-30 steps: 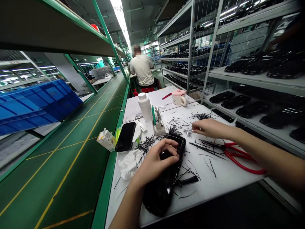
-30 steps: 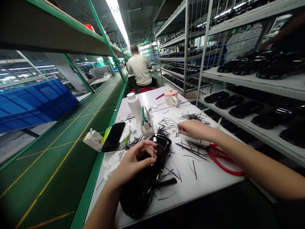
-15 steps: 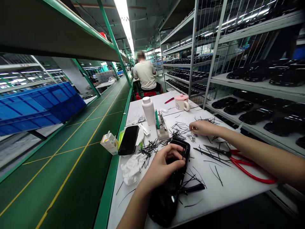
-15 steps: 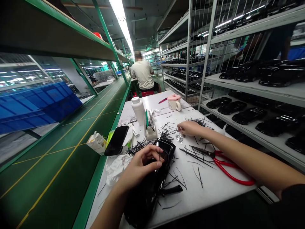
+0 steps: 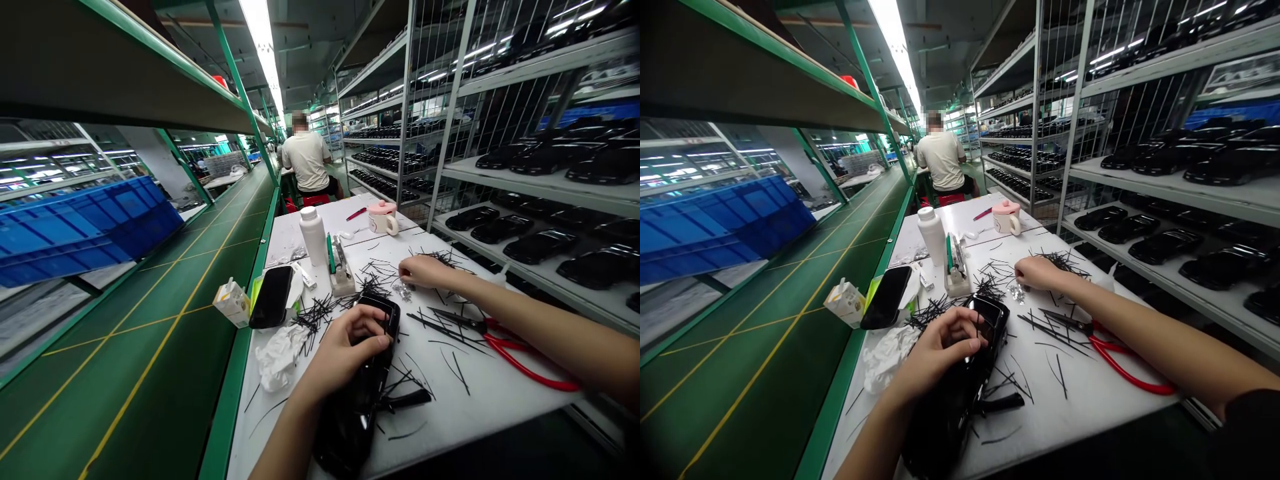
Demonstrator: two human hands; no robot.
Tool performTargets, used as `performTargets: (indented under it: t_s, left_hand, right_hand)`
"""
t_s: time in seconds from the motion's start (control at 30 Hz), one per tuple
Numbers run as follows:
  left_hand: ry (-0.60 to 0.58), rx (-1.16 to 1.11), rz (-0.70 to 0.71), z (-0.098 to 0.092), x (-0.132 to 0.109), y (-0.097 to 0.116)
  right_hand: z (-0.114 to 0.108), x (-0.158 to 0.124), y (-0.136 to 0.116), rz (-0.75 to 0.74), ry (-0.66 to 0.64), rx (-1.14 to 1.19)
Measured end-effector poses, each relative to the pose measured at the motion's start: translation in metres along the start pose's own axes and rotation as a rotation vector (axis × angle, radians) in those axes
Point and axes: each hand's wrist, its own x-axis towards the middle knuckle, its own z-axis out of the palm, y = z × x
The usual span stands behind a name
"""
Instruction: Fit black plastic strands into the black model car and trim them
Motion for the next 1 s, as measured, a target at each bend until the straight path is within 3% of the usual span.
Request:
performTargets:
  t_s: [0.2,0.37,0.7,1.0]
  left_hand:
    - [0.036,-0.081,0.045,0.003,0.001,-0.001]
    - [0.105,-0.076,0.069,0.008,0.000,0.003]
    - [0.121,0.035,0.093,0.016,-0.004,0.005]
    - [0.121,0.054,0.106,0.017,-0.003,0.003]
  right_hand:
    - [-0.004,0.005,0.003,-0.012,-0.060,0.120]
    - [-0.018,-0.019,-0.002,-0.085,-0.086,0.358]
    - [-0.032,-0.099,-0.058,-0.300,-0.298,1.089]
    - [-0.013,-0.113,-0.086,-0.234,-0.319,1.483]
